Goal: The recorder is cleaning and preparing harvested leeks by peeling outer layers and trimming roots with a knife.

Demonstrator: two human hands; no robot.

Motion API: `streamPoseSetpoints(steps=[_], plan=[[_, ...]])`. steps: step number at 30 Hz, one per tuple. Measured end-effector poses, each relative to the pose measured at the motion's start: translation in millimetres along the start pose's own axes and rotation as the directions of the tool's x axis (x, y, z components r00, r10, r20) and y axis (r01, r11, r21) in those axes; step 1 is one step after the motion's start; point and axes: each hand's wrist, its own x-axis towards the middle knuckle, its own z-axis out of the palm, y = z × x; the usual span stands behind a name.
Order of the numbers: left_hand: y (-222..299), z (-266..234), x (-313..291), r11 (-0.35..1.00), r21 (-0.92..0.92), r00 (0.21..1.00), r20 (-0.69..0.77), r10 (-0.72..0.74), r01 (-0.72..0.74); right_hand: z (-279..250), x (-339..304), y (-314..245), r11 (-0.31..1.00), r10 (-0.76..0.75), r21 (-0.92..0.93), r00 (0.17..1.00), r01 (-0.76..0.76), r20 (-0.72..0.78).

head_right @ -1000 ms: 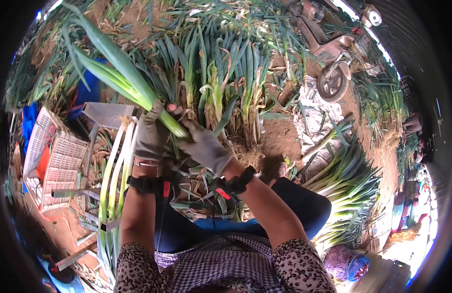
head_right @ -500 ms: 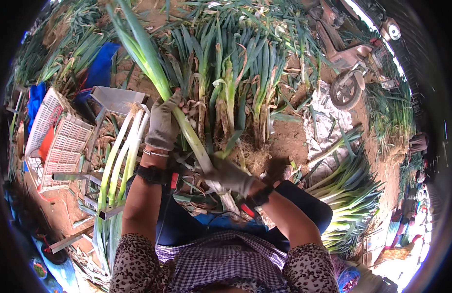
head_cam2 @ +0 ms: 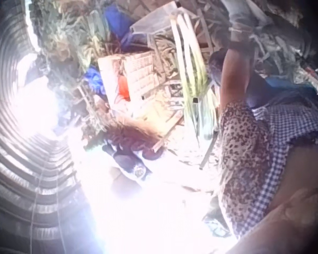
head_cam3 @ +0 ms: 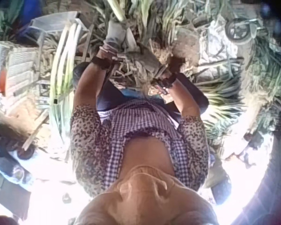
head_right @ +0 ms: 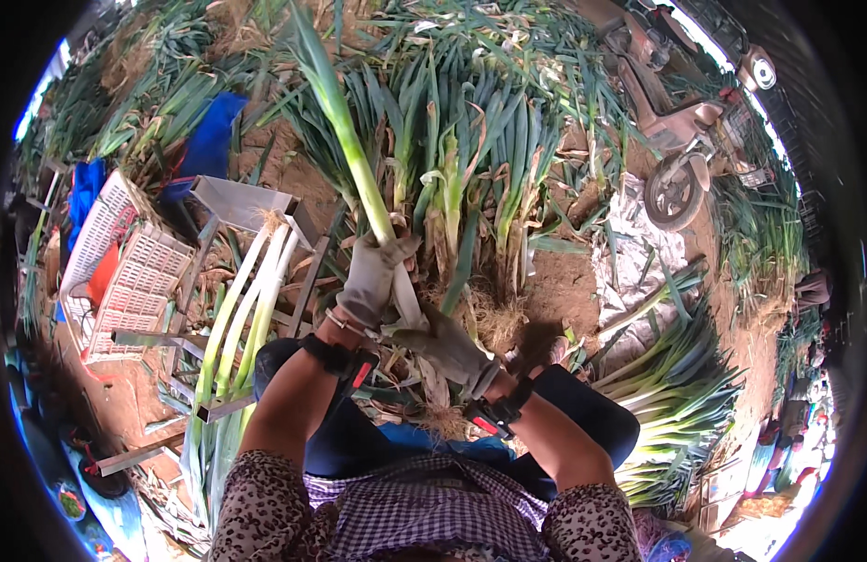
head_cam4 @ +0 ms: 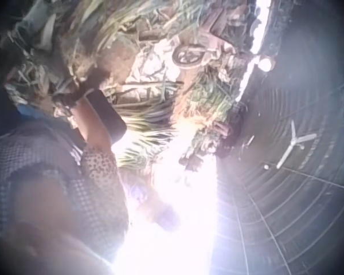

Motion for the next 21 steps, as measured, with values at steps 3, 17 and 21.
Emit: streamPoseSetpoints(steps=[3,17,21], plan=[[-2,4,25,0.988,-0.059,0.99,-0.012,-0.141,0.14,-9,-27,24,0.996,-0.088,0.008,0.989,0.089,-0.117],[-68,-41,135,0.962,0.038,0.848,-0.481,-0.221,0.272,6,-194,-19,0.859,-0.05,-0.471,0.883,-0.2,-0.466],[-46,-78,168,0.981,-0.104,0.82,-0.538,-0.195,0.164,-15,-238,-33,0.939,0.191,-0.105,0.75,-0.328,-0.633]])
